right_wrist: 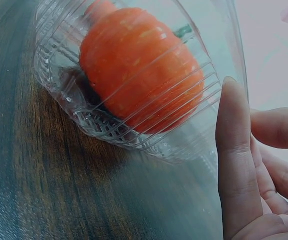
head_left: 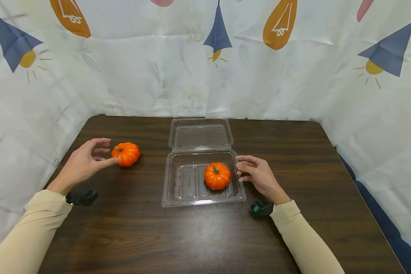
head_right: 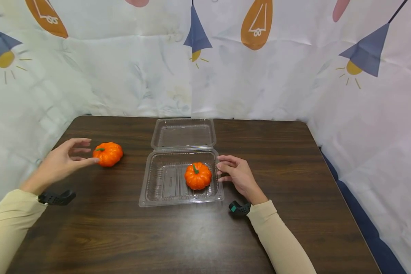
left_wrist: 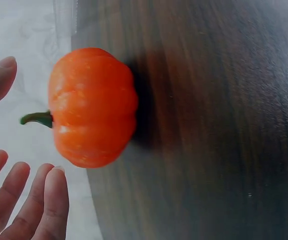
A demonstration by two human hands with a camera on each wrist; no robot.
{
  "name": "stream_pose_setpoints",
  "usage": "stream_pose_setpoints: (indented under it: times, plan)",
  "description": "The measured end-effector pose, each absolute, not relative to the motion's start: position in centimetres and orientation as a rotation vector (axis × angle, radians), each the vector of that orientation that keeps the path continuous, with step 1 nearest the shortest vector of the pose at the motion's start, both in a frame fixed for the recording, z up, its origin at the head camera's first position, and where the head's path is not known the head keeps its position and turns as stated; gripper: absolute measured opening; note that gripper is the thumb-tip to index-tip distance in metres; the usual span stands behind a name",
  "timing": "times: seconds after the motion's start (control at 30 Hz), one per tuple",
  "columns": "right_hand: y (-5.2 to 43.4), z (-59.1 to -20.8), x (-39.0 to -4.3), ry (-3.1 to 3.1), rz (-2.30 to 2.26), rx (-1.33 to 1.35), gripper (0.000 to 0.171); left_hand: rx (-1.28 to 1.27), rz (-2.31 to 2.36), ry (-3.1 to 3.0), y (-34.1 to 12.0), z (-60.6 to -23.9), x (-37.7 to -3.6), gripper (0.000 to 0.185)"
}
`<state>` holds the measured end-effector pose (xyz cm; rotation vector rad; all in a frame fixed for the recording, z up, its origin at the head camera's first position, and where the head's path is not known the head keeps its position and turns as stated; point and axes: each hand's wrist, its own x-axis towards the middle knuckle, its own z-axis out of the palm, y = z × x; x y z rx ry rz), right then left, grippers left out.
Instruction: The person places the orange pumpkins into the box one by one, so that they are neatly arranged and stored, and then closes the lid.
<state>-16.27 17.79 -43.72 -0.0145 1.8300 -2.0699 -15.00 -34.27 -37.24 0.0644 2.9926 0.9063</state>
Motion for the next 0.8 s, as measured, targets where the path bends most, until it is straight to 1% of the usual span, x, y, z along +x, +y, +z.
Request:
stream_pose_setpoints:
  times: [0.2, 0.43, 0.8]
  plan:
    - [17.9, -43.7, -16.2, 1.828, -2.075, -0.025, 0.048, 0.053, 0.872, 2.991, -34.4, -38.3, -15.4, 0.085]
    - [17.9, -43.8, -16.2, 1.831, -2.08, -0.018, 0.048, 0.018, 0.975, 2.931, -34.3, -39.5, -15.6, 0.09]
    - [17.8, -43.7, -16.3, 1.836, -2.076, -0.016, 0.046, -0.032, 0.996, 2.938, -34.2, -40.9, -16.0, 0.094]
